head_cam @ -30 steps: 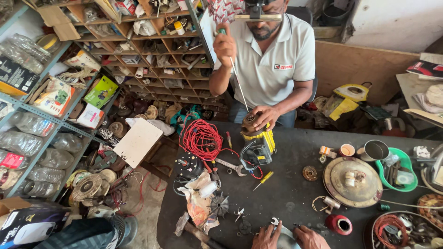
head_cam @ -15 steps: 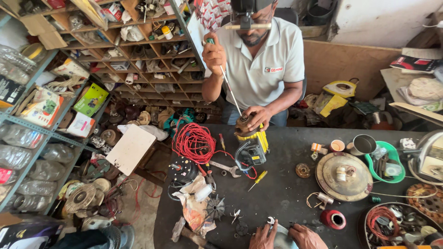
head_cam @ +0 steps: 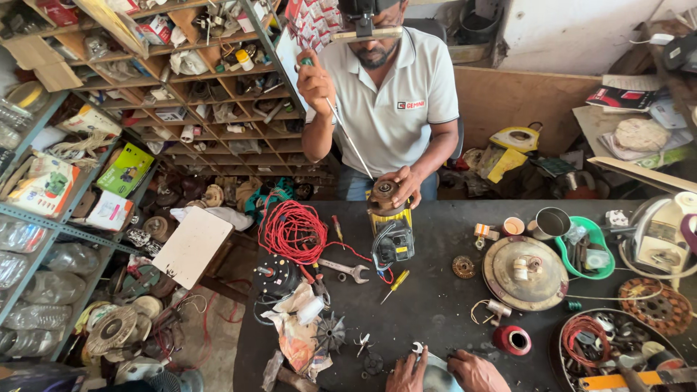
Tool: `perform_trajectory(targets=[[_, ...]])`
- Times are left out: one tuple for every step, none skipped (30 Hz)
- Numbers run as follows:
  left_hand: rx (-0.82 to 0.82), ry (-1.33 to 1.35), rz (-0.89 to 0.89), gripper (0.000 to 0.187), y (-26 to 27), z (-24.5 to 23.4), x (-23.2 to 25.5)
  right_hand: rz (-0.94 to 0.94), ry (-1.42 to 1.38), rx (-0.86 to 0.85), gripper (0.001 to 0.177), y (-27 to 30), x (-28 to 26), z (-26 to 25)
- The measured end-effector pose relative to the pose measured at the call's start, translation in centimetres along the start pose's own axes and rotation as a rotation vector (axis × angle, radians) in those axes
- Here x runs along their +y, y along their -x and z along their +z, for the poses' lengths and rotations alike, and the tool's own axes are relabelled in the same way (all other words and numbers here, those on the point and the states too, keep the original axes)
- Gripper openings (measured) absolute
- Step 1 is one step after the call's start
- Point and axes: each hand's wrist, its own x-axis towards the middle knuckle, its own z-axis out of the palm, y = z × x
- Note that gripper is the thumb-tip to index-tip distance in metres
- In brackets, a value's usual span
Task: The person uses a screwdriver to loosen a screw on a motor housing, then uses a hammer to tap the central shaft. They repeatedly rotate the shaft by hand to check movement and continue tapping with the hammer. The person also uses a wrench to adjust a nut on the shaft. The task takes place at a cluttered workbench with various tools and parts.
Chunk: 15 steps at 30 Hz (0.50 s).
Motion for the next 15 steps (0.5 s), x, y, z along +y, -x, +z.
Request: perform_trajectory(targets=[[0.038, -0.017, 0.024, 0.078, -0.2, 0.1, 0.0, -0.052, 0.013, 0.003, 0.017, -0.1, 0.3, -0.1], [0.077, -0.035, 0.048, 0.078, -0.2, -0.2, 0.0, -0.104, 0.025, 0.006, 0.016, -0.2, 0.6, -0.4], [0.113, -0.05, 0.072, 0.078, 0.0, -0.3, 0.3, -0.154, 0.038, 0.007, 0.016, 0.0, 0.7, -0.6], [0.116, -0.011, 0.053, 0.08, 0.2, -0.6, 0.4, -0.19, 0.083, 0.025, 0.013, -0.4, 0.7, -0.8], [0.106, 0.031, 0.035, 0.082, 1.0, -0.7, 0.6, -0.217, 0.122, 0.036, 0.012, -0.5, 0.6, -0.8], [0.096, 0.072, 0.016, 0.084, 1.2, -1.1, 0.5, -0.244, 0.16, 0.047, 0.01, -0.5, 0.6, -0.9], [0.205, 0.119, 0.15, 0.096, 1.9, -1.1, 0.4, -0.203, 0.146, 0.052, 0.013, 0.2, 0.5, -0.5], [0.313, 0.172, 0.284, 0.111, 2.2, -1.4, 0.2, -0.162, 0.132, 0.056, 0.017, 0.0, 0.5, -0.5], [0.194, 0.152, 0.192, 0.122, 2.4, -1.5, 0.3, -0.113, 0.113, 0.043, 0.014, 0.1, 0.3, -0.6], [0.074, 0.129, 0.102, 0.133, 2.4, -1.7, 0.3, -0.063, 0.095, 0.03, 0.013, 0.0, 0.1, -0.8], [0.138, 0.083, 0.143, 0.131, 2.5, -1.6, 0.3, -0.089, 0.091, 0.096, 0.012, -0.2, -0.1, -0.7], [0.203, 0.038, 0.184, 0.13, 2.3, -1.6, 0.1, -0.092, 0.136, 0.089, 0.011, -0.2, -0.2, -0.8], [0.241, 0.0, 0.224, 0.131, 2.3, -1.4, 0.0, -0.239, 0.256, 0.118, 0.009, 0.3, -0.2, -1.0], [0.281, -0.037, 0.266, 0.132, 2.2, -1.3, -0.1, -0.122, 0.179, 0.089, 0.009, 0.5, -0.5, -0.9], [0.208, 0.064, 0.215, 0.133, 2.1, -1.1, -0.2, -0.065, 0.193, 0.048, 0.01, 0.8, -0.6, -1.0]])
